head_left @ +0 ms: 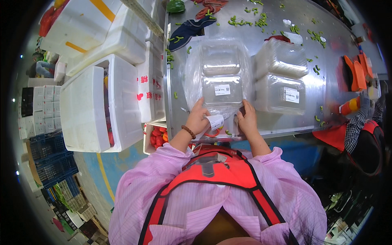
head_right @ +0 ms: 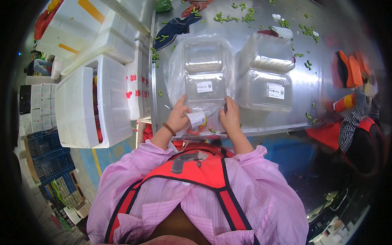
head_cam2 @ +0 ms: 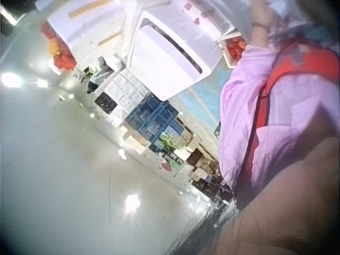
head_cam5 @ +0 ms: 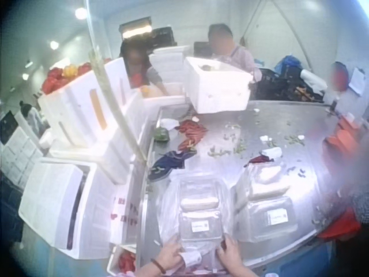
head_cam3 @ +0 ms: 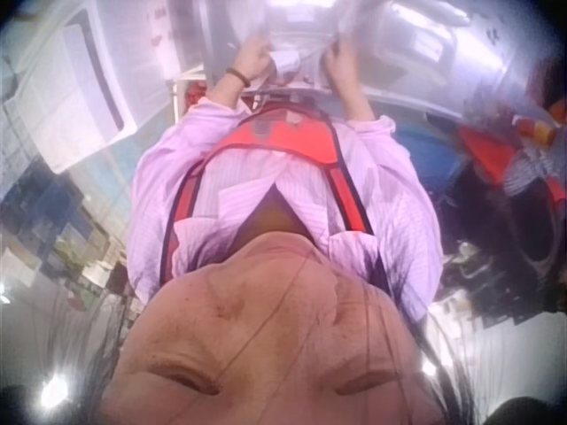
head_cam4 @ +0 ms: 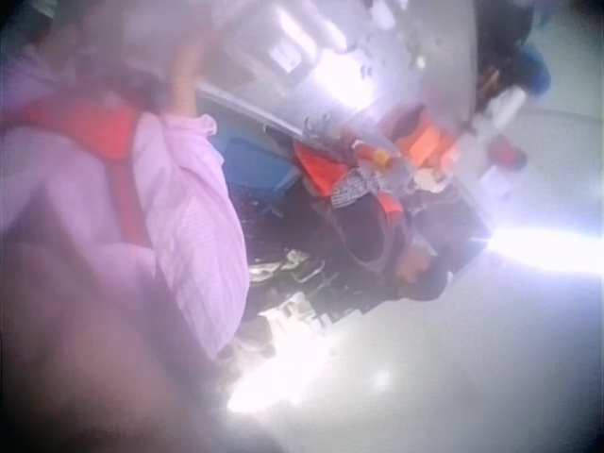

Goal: The person places printed labels onto clear plastic containers on a metal worktable, smoothing each label to adhere it. The person also briefly picks up a red bell pepper from a nearby bin and places it back.

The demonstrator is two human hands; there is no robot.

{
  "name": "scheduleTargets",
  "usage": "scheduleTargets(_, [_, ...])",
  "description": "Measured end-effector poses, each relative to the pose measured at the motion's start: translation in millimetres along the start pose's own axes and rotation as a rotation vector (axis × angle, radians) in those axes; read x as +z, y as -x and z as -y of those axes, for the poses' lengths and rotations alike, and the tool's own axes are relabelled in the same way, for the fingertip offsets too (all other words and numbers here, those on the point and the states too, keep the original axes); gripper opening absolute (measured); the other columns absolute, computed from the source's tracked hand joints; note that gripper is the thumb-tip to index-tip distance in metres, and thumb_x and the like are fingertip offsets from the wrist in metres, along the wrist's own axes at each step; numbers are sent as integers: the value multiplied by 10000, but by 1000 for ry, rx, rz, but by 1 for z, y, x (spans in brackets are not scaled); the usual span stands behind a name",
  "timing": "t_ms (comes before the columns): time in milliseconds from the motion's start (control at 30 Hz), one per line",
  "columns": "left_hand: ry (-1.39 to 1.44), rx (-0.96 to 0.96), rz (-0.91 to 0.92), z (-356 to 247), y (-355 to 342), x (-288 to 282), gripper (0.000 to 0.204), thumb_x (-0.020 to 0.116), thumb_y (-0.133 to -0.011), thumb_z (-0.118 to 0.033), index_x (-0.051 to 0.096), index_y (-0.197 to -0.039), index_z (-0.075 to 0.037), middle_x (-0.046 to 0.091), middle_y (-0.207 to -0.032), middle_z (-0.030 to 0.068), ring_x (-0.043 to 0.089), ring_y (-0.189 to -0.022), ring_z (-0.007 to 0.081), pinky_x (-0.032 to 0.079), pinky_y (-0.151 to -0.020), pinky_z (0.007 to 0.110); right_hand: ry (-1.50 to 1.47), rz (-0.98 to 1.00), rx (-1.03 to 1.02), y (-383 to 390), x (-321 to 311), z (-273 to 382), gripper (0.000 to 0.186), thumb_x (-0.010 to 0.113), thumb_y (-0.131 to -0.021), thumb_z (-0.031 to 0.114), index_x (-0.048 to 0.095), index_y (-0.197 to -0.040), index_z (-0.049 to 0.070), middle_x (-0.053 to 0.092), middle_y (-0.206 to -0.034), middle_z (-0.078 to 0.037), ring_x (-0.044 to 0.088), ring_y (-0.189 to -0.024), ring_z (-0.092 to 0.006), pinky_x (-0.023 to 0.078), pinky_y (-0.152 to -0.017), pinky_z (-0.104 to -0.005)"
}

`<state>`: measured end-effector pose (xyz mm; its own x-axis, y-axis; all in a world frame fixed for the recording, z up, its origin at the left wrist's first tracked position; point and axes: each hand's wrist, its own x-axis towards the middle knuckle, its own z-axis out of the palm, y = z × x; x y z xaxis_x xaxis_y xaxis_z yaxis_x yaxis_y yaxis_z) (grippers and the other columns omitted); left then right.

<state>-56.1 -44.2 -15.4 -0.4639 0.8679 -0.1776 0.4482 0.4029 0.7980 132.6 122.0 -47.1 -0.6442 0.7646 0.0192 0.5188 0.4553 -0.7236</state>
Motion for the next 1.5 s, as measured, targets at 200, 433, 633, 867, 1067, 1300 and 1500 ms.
scheduleTargets(200, [182,59,-2,-9,1,5,116,735,-728,-71,651,-805,-87,275,-1526,245,283,-1408,399,295,-1118,383,-124,36,57,1,-10,22,592,634,-772,108,475,-1328,-21,553,-1266,-231,518,-1166,-388,397,-1026,-416])
scheduleTargets(433, [155,-289,-219,-7,4,8,119,745,-721,-59,673,-807,-100,253,-1534,253,312,-1406,370,325,-1097,372,-295,154,140,-4,-30,44,583,650,-777,119,504,-1335,32,580,-1252,-228,581,-1104,-366,462,-933,-400])
scheduleTargets(633, [492,-102,-10,-16,4,-6,109,718,-740,-62,673,-839,-75,358,-1489,235,310,-1410,358,305,-1107,390,-391,49,50,-13,-31,50,545,645,-770,91,538,-1302,43,614,-1187,-180,585,-1068,-352,472,-898,-402])
scheduleTargets(867, [-312,237,130,-26,-16,6,101,656,-675,-86,675,-774,-98,377,-1490,151,250,-1408,403,243,-1114,557,409,-172,-628,-83,-39,90,310,630,-757,58,650,-1066,65,634,-1025,-120,565,-1060,-328,468,-879,-427])
scheduleTargets(1067, [-416,184,106,-14,-30,24,115,612,-703,-125,710,-762,-106,385,-1492,112,275,-1402,365,216,-1103,606,397,15,-588,-156,-67,133,146,566,-814,100,688,-894,107,670,-792,-109,653,-764,-314,508,-646,-428])
scheduleTargets(1300, [-353,120,111,-13,-30,22,91,605,-710,-118,687,-742,-94,387,-1490,132,270,-1406,375,216,-1108,589,-70,-765,-913,-142,-258,185,306,640,-759,-81,711,-1014,71,707,-970,-102,676,-876,-277,536,-777,-347])
scheduleTargets(1500, [40,153,66,0,-27,10,112,627,-771,-83,697,-852,-49,528,-1377,136,430,-1315,356,340,-1070,466,522,-619,-879,-73,-291,99,301,641,-702,-85,714,-956,61,704,-971,-108,672,-928,-275,524,-820,-367])
